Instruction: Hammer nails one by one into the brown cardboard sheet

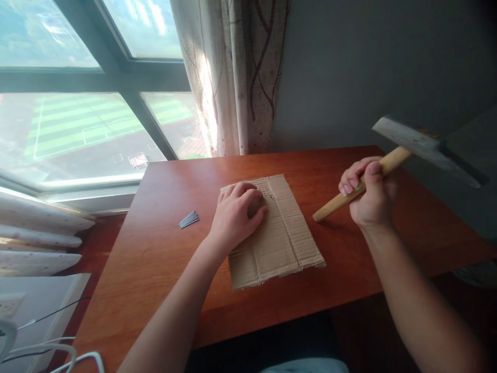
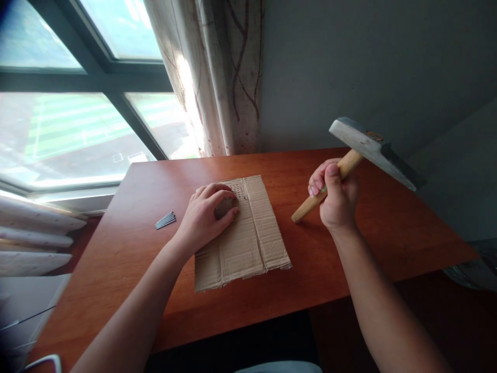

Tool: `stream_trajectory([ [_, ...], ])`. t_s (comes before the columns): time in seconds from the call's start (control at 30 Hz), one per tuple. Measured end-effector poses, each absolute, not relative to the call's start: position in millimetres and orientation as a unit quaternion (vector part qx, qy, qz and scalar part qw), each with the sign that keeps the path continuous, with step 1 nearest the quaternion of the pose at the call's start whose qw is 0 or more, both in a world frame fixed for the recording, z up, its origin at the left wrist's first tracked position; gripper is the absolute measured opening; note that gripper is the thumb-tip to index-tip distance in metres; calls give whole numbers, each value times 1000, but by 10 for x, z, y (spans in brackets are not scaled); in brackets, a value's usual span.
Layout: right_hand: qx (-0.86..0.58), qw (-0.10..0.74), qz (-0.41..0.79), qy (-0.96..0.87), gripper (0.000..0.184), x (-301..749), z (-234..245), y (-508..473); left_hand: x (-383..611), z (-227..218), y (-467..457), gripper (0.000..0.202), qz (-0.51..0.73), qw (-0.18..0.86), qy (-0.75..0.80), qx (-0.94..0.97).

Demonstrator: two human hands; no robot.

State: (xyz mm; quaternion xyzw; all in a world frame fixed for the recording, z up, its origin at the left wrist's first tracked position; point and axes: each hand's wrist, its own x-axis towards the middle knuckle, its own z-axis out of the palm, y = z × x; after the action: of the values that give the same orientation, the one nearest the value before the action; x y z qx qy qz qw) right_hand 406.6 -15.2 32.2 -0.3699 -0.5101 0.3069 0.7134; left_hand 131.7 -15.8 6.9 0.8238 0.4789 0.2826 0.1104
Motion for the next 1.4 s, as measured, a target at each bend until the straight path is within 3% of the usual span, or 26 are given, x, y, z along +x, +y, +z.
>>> stream_trajectory([
  [0.2,-359,723,280,-519,40,4040,357,-99,1321,89,-166,19,275,104,480,826],
  [0.47,-360,706,339,-506,49,4013,232,-42,1298,84,-150,18,276,93,464,836],
  [0.63,-374,691,332,-522,54,3977,180,-41,1263,117,-123,14,328,100,441,829],
  [0.83,-375,702,309,-521,52,3962,179,-73,844,260,-61,17,407,-3,528,745],
  [1.07,-352,719,329,-501,50,4019,157,-72,192,-20,-298,22,254,1,695,673],
  [1.27,-338,733,333,-489,49,4027,159,-64,152,-225,-564,28,96,-74,698,706],
  [1.4,-327,728,352,-489,51,4045,151,-64,169,-266,-582,29,61,-95,685,720],
])
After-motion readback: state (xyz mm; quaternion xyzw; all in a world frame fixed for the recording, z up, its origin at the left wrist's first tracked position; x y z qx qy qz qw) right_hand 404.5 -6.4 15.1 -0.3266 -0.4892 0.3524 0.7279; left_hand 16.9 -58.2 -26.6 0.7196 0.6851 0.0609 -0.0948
